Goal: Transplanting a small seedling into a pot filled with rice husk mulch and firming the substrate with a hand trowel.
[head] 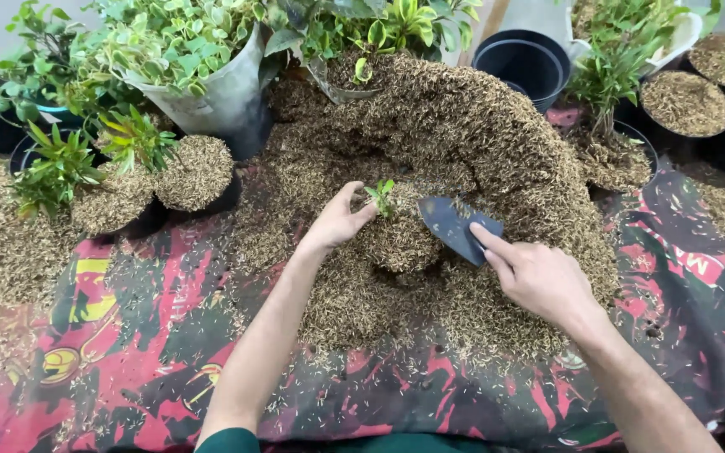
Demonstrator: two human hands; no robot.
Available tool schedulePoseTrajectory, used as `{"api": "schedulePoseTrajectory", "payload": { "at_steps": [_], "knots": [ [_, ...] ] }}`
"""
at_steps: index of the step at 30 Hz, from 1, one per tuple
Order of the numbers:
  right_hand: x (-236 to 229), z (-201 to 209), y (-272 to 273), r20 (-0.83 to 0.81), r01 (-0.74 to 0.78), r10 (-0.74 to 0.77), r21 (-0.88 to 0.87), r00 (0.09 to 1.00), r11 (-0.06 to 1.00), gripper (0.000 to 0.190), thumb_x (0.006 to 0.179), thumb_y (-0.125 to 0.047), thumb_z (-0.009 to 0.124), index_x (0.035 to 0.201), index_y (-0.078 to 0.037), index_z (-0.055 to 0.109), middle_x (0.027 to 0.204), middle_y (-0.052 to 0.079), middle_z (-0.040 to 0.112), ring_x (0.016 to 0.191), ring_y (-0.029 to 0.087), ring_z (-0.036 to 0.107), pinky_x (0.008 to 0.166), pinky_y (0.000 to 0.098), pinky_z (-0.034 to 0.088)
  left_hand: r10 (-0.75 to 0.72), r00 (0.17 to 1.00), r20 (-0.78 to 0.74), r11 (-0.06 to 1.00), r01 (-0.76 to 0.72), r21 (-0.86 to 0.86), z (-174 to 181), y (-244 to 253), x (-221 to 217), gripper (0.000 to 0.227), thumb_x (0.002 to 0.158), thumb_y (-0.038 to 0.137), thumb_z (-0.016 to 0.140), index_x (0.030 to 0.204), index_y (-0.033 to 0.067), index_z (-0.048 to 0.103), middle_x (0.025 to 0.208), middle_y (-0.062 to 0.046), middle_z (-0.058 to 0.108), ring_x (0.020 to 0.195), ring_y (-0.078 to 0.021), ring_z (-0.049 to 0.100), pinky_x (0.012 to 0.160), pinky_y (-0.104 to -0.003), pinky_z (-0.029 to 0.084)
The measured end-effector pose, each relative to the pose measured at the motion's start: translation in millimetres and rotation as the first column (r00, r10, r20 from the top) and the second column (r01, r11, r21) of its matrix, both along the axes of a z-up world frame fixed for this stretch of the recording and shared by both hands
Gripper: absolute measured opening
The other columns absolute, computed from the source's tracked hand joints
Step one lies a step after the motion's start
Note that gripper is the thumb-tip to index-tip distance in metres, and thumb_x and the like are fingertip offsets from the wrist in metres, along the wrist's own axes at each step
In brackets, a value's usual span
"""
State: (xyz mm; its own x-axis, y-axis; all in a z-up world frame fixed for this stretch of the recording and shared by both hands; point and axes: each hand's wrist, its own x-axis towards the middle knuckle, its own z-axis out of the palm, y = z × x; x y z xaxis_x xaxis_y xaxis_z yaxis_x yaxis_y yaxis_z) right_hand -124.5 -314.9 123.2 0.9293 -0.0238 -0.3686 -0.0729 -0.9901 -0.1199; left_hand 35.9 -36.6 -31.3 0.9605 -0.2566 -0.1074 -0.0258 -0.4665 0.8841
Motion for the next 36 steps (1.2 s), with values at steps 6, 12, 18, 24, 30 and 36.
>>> {"api": "schedulePoseTrajectory", "payload": {
  "at_steps": [6, 12, 18, 24, 30, 36],
  "knots": [
    [-11, -20, 4, -0.031, -0.096, 0.094, -0.065, 0.995, 0.993, 0.052, 0.102, -0.041, 0.031, 0.153, -0.052, 0.036, 0.105, 0.013, 0.074, 0.097, 0.043, 0.074, 0.094, 0.0540, 0.059, 0.007, 0.988, -0.152, 0.998, 0.002, 0.062, 71, -17, -69, 0.125, 0.077, 0.065, 0.079, 0.164, 0.0038, 0.013, 0.158, -0.033, 0.029, 0.145, -0.0464, 0.039, 0.116, -0.058, 0.036],
    [2, -34, 8, -0.059, -0.144, 0.140, -0.079, 0.988, 0.986, 0.051, 0.103, -0.043, 0.027, 0.153, -0.051, 0.035, 0.104, 0.011, 0.075, 0.095, 0.040, 0.075, 0.092, 0.0531, 0.060, 0.087, 0.987, -0.135, 0.992, -0.073, 0.103, 78, -42, -77, 0.131, 0.076, 0.047, 0.086, 0.165, 0.0077, -0.002, 0.160, -0.029, 0.026, 0.147, -0.0483, 0.035, 0.120, -0.059, 0.034],
    [13, -41, 5, -0.105, -0.137, 0.130, -0.068, 0.986, 0.988, 0.050, 0.104, -0.043, 0.028, 0.152, -0.049, 0.038, 0.107, 0.011, 0.076, 0.096, 0.039, 0.076, 0.091, 0.0531, 0.060, 0.098, 0.990, -0.103, 0.992, -0.089, 0.086, 80, -50, -76, 0.125, 0.084, 0.033, 0.085, 0.164, 0.0041, -0.006, 0.152, -0.036, 0.033, 0.145, -0.0519, 0.035, 0.117, -0.062, 0.034],
    [19, -40, 3, -0.169, -0.164, 0.150, -0.070, 0.974, 0.984, 0.052, 0.103, -0.041, 0.029, 0.155, -0.045, 0.036, 0.112, 0.013, 0.076, 0.101, 0.039, 0.076, 0.093, 0.0513, 0.060, 0.082, 0.994, -0.065, 0.990, -0.074, 0.122, 65, -48, -69, 0.129, 0.082, 0.041, 0.084, 0.163, 0.0042, -0.010, 0.148, -0.036, 0.038, 0.142, -0.0526, 0.038, 0.115, -0.059, 0.036],
    [16, -32, 7, -0.131, -0.158, 0.152, -0.034, 0.980, 0.987, 0.050, 0.104, -0.039, 0.030, 0.152, -0.040, 0.043, 0.114, 0.015, 0.076, 0.101, 0.040, 0.076, 0.093, 0.0527, 0.060, 0.087, 0.995, -0.055, 0.989, -0.080, 0.127, 71, -48, -72, 0.130, 0.082, 0.039, 0.086, 0.164, 0.0042, -0.008, 0.144, -0.036, 0.043, 0.140, -0.0511, 0.042, 0.113, -0.058, 0.039],
    [-7, -33, 5, -0.044, -0.096, 0.099, 0.074, 0.994, 0.993, 0.051, 0.102, -0.037, 0.035, 0.153, -0.043, 0.041, 0.106, 0.014, 0.078, 0.093, 0.041, 0.077, 0.085, 0.0525, 0.061, 0.118, 0.989, -0.086, 0.950, -0.138, -0.282, -3, -8, -39, 0.073, 0.103, 0.034, 0.060, 0.158, -0.0026, 0.031, 0.126, -0.029, 0.062, 0.111, -0.0349, 0.069, 0.087, -0.049, 0.058]
  ]
}}
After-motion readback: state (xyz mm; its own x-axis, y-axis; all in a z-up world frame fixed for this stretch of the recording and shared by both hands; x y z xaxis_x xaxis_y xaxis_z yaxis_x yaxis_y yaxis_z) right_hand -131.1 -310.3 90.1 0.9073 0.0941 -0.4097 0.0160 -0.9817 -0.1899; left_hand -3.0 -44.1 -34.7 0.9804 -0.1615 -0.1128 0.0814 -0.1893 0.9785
